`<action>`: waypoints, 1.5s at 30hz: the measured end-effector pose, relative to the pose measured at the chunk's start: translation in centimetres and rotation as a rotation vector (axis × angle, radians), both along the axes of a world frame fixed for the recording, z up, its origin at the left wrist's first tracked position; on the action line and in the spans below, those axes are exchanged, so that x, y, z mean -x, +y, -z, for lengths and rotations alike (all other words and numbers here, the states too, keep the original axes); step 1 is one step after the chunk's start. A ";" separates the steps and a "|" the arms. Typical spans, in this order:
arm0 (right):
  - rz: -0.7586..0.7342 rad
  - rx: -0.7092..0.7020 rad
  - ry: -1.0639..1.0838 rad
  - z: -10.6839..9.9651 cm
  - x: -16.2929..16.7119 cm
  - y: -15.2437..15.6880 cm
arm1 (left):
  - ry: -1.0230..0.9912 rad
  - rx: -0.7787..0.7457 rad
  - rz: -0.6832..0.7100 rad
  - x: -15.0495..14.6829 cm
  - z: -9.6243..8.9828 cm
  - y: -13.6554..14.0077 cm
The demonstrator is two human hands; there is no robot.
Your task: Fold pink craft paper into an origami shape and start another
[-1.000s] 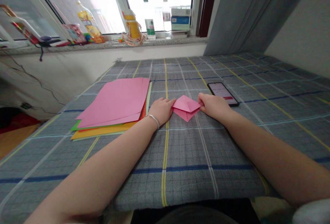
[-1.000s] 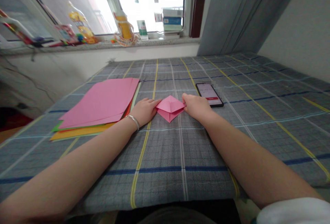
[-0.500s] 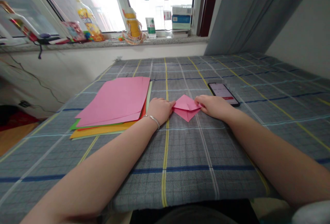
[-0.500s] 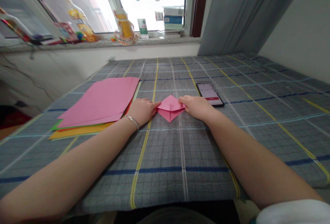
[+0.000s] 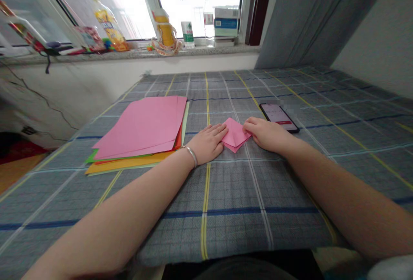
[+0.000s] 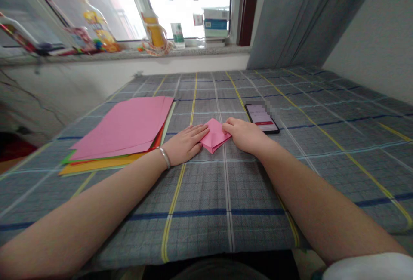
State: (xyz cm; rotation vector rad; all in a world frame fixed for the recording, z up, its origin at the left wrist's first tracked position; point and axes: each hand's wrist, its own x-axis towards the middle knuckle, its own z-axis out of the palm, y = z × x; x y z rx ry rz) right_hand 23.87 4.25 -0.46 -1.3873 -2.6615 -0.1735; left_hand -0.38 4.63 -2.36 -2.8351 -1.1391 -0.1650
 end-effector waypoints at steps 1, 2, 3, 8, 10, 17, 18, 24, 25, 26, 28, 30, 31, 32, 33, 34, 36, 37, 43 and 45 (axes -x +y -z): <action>-0.001 0.005 0.001 0.0 0.0 -0.1 | 0.013 0.031 0.004 -0.1 0.0 -0.1; 0.002 0.011 0.000 0.0 0.0 -0.1 | 0.027 0.052 0.007 -0.2 0.0 -0.2; 0.006 0.013 -0.001 0.0 0.0 -0.1 | 0.037 0.061 0.012 -0.3 0.0 -0.2; -0.073 -0.039 0.011 -0.1 0.3 -0.4 | 0.049 0.045 0.046 -0.3 -0.1 -0.3; -0.141 -0.059 0.024 -0.2 0.6 -0.5 | 0.042 0.042 0.033 -0.4 -0.1 -0.3; -0.210 -0.040 0.024 -0.6 1.3 -0.9 | 0.037 0.036 -0.001 -0.6 0.0 -0.4; -0.195 -0.031 0.016 -0.6 1.3 -0.9 | 0.037 0.040 -0.013 -0.6 0.1 -0.3; -0.212 0.007 -0.004 -0.5 0.9 -0.6 | 0.054 0.074 -0.072 -0.9 0.3 -0.3; -0.225 0.005 -0.009 -0.5 0.9 -0.5 | 0.060 0.075 -0.073 -0.9 0.3 -0.3; -0.235 0.007 -0.018 -0.5 1.0 -0.5 | 0.069 0.076 -0.072 -0.9 0.2 -0.4; -0.238 0.013 -0.040 -0.5 1.1 -0.5 | 0.088 0.076 -0.062 -0.9 0.0 -0.5; -0.231 0.019 -0.055 -0.5 1.2 -0.6 | 0.105 0.077 -0.052 -0.9 -0.2 -0.6; -0.226 0.019 -0.058 -0.5 1.2 -0.6 | 0.110 0.078 -0.049 -0.9 -0.2 -0.6; -0.219 0.017 -0.060 -0.6 1.2 -0.7 | 0.109 0.076 -0.051 -0.9 -0.3 -0.6; -0.210 0.015 -0.060 -0.6 1.2 -0.9 | 0.103 0.072 -0.056 -1.0 -0.3 -0.6; -0.196 0.015 -0.058 -0.7 1.3 -1.0 | 0.093 0.066 -0.066 -1.1 -0.3 -0.6; -0.150 0.027 -0.051 -0.9 1.5 -1.3 | 0.070 0.045 -0.090 -1.3 -0.1 -0.6; -0.116 0.040 -0.049 -1.0 1.6 -1.4 | 0.063 0.034 -0.100 -1.4 0.0 -0.6; 0.058 0.060 -0.003 -0.7 2.3 -1.7 | 0.079 0.022 -0.106 -1.6 0.4 -0.6; 0.032 0.037 0.060 0.1 2.2 -1.3 | 0.074 0.029 -0.113 -1.6 0.3 -0.6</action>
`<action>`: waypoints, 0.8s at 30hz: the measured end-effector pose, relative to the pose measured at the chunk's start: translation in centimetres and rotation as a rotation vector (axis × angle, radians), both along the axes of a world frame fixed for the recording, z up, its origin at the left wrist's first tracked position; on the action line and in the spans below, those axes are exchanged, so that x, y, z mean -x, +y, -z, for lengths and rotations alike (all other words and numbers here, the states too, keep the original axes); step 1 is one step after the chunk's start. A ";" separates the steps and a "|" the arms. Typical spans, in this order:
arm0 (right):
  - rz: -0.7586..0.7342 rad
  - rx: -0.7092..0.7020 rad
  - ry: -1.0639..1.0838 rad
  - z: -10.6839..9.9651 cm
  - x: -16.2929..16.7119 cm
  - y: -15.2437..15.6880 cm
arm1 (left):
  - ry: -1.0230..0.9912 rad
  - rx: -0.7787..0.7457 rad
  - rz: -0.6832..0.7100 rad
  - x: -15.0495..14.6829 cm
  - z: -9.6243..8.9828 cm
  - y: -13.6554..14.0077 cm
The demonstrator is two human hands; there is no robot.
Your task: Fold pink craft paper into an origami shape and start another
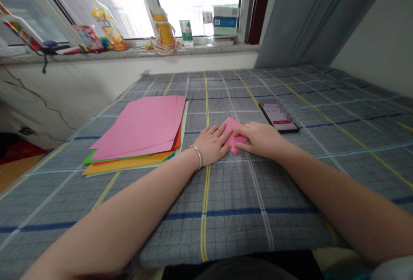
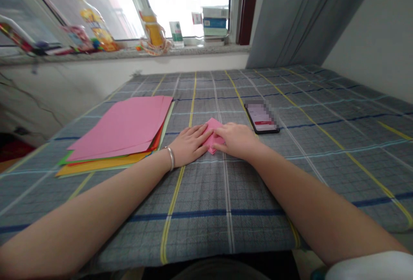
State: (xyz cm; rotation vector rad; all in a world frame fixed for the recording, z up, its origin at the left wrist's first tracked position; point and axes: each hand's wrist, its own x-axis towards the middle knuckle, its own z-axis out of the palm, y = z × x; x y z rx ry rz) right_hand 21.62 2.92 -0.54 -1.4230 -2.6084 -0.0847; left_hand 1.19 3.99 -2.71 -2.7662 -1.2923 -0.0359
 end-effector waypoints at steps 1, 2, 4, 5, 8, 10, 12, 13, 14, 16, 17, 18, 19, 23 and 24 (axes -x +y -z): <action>-0.034 -0.001 0.031 0.5 -0.1 0.2 | -0.008 0.003 -0.006 0.0 0.0 0.0; -0.076 0.023 0.045 1.0 -0.2 0.5 | -0.019 0.006 -0.013 0.0 0.0 0.0; -0.079 0.095 0.051 1.9 -0.4 0.9 | -0.045 0.009 -0.027 -0.2 0.1 0.1; -0.068 0.126 0.050 2.2 -0.4 1.1 | -0.057 0.009 -0.032 -0.3 0.2 0.2; -0.017 0.171 0.041 2.5 -0.3 1.2 | -0.066 0.005 -0.032 -0.5 0.3 0.3; 0.009 0.183 0.028 2.3 -0.2 1.1 | -0.054 0.009 -0.032 -0.6 0.4 0.3; 0.025 0.194 0.016 2.0 -0.1 1.0 | -0.045 0.013 -0.033 -0.7 0.4 0.3; 0.025 0.196 0.013 1.9 0.0 1.0 | -0.044 0.012 -0.032 -0.8 0.4 0.3; 0.021 0.193 0.013 1.8 0.0 1.0 | -0.045 0.006 -0.032 -0.8 0.4 0.3; 0.004 0.185 0.019 1.7 -0.1 1.1 | -0.042 -0.018 -0.031 -0.9 0.3 0.4; -0.005 0.183 0.022 1.6 -0.1 1.2 | -0.035 -0.034 -0.027 -0.9 0.2 0.5; -0.009 0.183 0.025 1.6 -0.1 1.3 | -0.026 -0.050 -0.019 -1.0 0.1 0.7; -0.010 0.185 0.028 1.5 -0.1 1.4 | -0.015 -0.064 -0.008 -1.1 0.0 1.0; -0.006 0.176 0.034 1.3 0.1 1.6 | 0.016 -0.076 0.009 -1.9 -0.4 2.3; -0.003 0.172 0.030 1.3 0.1 1.5 | 0.017 -0.078 0.003 -2.2 -0.4 2.5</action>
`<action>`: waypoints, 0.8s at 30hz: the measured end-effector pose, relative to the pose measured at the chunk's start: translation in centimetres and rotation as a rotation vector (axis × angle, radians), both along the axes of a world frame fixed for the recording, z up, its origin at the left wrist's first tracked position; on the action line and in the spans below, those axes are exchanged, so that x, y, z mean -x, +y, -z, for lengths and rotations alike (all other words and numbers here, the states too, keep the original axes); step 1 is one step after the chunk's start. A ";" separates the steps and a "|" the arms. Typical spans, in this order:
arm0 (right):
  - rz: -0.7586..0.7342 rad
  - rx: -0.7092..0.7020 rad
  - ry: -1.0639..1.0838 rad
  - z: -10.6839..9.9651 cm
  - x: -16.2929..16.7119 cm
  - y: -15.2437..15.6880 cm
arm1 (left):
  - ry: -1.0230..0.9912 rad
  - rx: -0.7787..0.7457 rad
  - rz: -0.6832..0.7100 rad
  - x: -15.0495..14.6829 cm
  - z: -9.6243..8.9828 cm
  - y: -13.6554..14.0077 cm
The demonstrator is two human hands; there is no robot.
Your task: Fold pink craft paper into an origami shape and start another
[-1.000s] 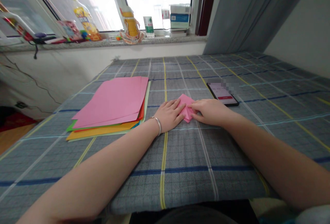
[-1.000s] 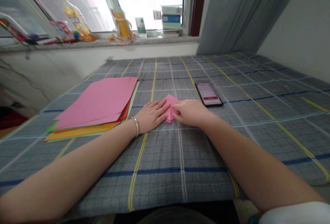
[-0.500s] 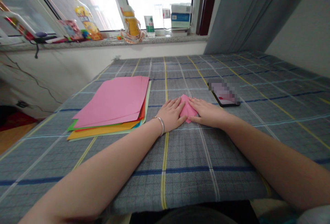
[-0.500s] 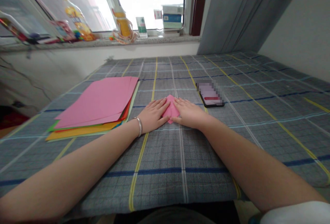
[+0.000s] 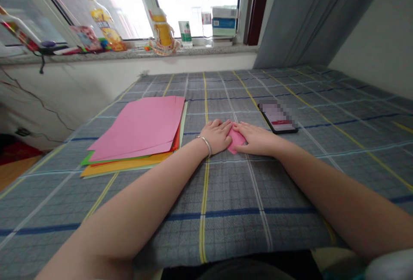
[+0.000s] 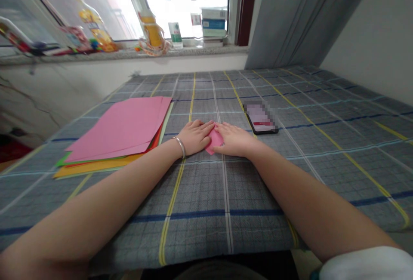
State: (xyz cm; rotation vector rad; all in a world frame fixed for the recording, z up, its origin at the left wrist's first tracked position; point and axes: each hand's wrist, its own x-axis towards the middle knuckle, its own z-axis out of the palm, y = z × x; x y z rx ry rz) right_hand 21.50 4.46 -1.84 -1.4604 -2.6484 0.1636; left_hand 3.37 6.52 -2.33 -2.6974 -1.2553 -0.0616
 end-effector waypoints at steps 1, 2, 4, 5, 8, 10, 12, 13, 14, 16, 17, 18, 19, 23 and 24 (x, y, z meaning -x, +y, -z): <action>0.004 -0.006 -0.008 0.0 0.1 0.0 | -0.002 -0.007 -0.012 -0.3 0.0 0.2; 0.010 -0.013 -0.018 0.0 0.2 -0.1 | -0.007 -0.018 -0.022 -0.5 0.1 0.4; 0.025 -0.044 -0.037 0.0 0.5 -0.2 | -0.030 -0.044 -0.043 -0.8 0.3 0.6; 0.033 -0.071 -0.044 0.0 0.7 -0.3 | -0.048 -0.053 -0.053 -0.9 0.4 0.7; 0.051 -0.162 -0.072 0.0 1.3 -0.5 | -0.098 -0.018 -0.116 -0.8 0.7 1.0; 0.080 -0.206 -0.099 0.1 1.8 -0.5 | -0.116 0.038 -0.176 -0.7 0.9 1.3; 0.124 -0.230 -0.117 0.2 2.0 -0.4 | -0.125 0.077 -0.217 -0.5 1.0 1.6; 0.147 -0.236 -0.116 0.2 2.1 -0.4 | -0.126 0.088 -0.226 -0.5 1.0 1.7; 0.165 -0.239 -0.112 0.3 2.1 -0.3 | -0.126 0.096 -0.228 -0.4 0.9 1.7; 0.184 -0.236 -0.094 0.4 2.1 -0.1 | -0.124 0.104 -0.228 -0.4 0.9 1.7; 0.187 -0.233 -0.087 0.5 2.0 0.0 | -0.122 0.106 -0.226 -0.4 0.9 1.7; 0.190 -0.232 -0.082 0.6 1.9 0.0 | -0.119 0.105 -0.224 -0.5 0.8 1.6; 0.193 -0.230 -0.081 0.7 1.9 0.1 | -0.115 0.101 -0.222 -0.5 0.8 1.5; 0.214 -0.200 -0.114 1.0 1.8 0.1 | -0.094 0.084 -0.220 -0.4 0.7 1.2; 0.215 -0.186 -0.128 1.0 1.8 0.1 | -0.090 0.079 -0.219 -0.4 0.8 1.1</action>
